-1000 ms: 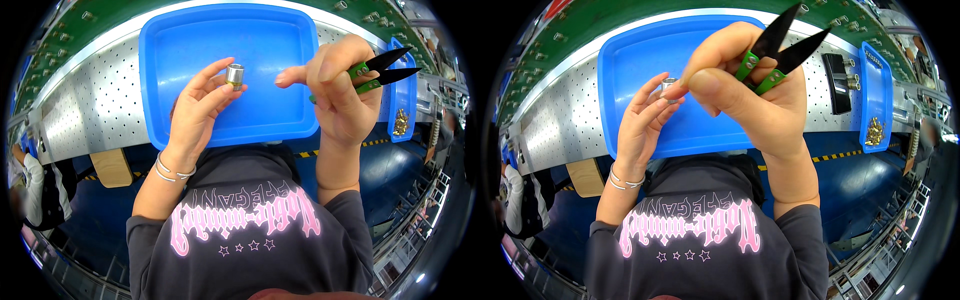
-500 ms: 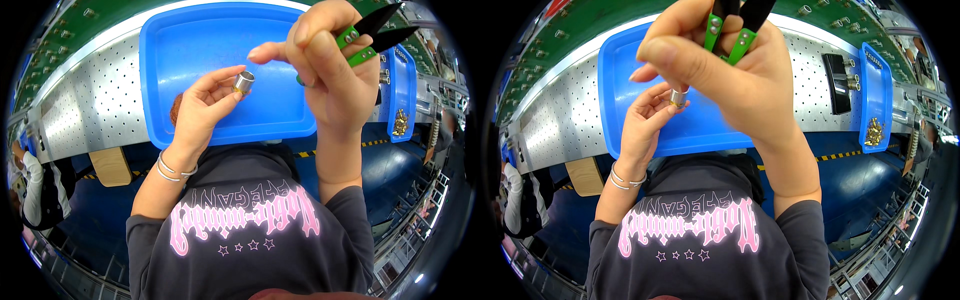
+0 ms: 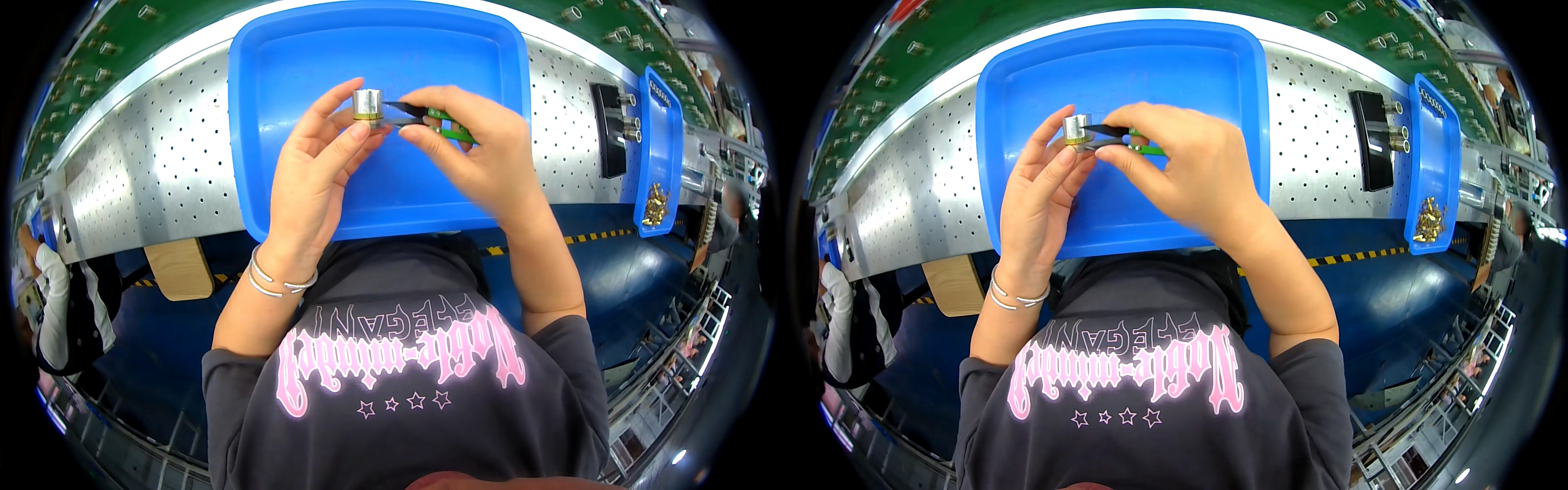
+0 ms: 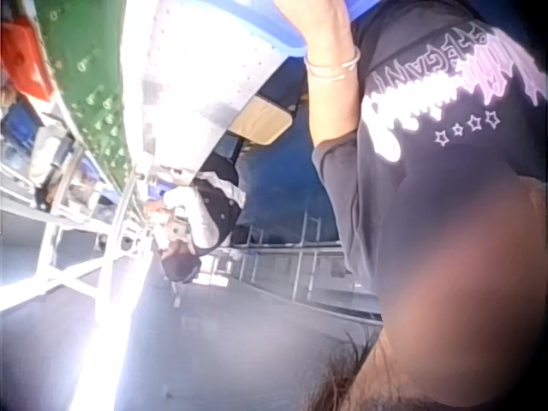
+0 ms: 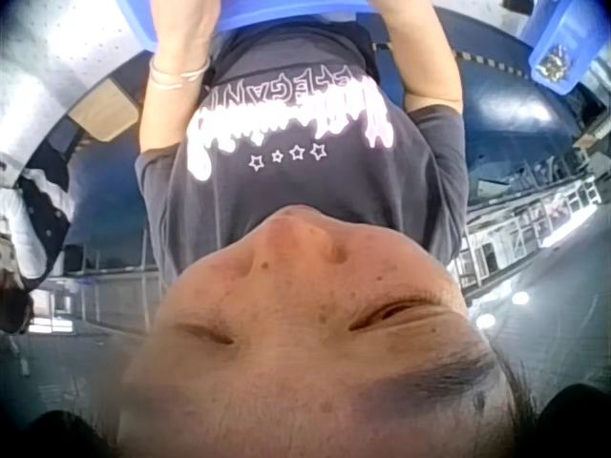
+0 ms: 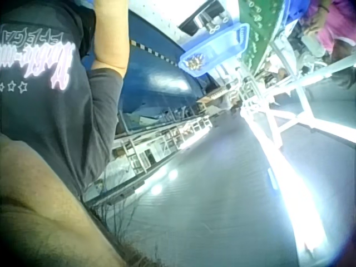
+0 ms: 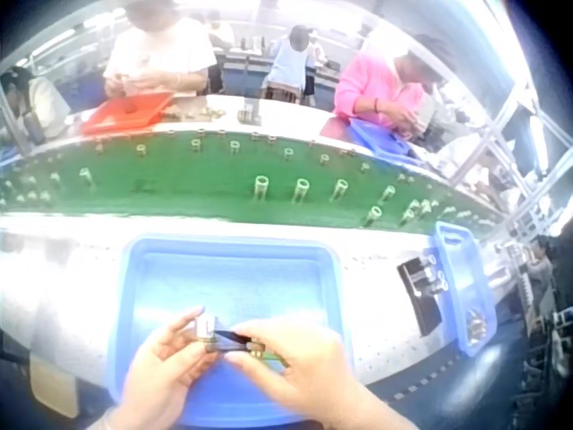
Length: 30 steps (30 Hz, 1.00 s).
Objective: The person picks up small cylindrical metal parts from a blue tray and uses green-handled pliers to manipulate a brass ring on each part. They repeatedly pick, adjust, and place the parts back into the tray in a repetitive assembly loop.
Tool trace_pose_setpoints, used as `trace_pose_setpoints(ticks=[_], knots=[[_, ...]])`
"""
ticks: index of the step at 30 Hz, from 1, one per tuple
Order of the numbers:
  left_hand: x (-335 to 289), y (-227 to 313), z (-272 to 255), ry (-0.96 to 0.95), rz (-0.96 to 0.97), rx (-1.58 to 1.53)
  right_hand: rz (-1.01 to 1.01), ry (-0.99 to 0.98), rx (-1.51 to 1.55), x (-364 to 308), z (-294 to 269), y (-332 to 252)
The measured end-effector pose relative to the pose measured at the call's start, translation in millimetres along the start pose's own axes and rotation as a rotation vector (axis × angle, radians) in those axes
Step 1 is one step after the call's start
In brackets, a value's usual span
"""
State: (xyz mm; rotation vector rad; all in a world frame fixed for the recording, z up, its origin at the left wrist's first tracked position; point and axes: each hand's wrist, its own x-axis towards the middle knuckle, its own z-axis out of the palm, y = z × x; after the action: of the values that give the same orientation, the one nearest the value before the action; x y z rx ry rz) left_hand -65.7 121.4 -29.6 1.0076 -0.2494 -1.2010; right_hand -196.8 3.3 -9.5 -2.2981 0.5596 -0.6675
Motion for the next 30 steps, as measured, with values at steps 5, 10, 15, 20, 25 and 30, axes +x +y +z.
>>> trace_pose_setpoints(ticks=[5, 10, 15, 20, 25, 30], knots=[[-1.0, 1.9, 3.3, 0.0, 0.019, 0.028, 0.016, 0.102, 0.024, -6.8, 5.0, 1.8], [-1.9, 1.2, 5.8, -0.02, 0.045, 0.059, 0.024, 0.081, 0.02, -7.1, 1.6, 0.7], [-3.2, 0.5, 6.8, -0.022, 0.048, 0.078, 0.006, 0.099, 0.046, -8.5, 2.1, 2.4], [-4.0, 0.6, 8.2, -0.024, 0.046, 0.071, 0.029, 0.092, 0.061, -9.8, 1.2, 1.2], [-4.6, 1.6, 6.6, -0.051, 0.04, 0.059, 0.051, 0.109, 0.096, -11.2, 2.4, 0.9], [-5.2, 0.8, 5.8, -0.052, 0.027, 0.045, 0.153, 0.078, 0.206, -10.7, 4.4, -2.9]])
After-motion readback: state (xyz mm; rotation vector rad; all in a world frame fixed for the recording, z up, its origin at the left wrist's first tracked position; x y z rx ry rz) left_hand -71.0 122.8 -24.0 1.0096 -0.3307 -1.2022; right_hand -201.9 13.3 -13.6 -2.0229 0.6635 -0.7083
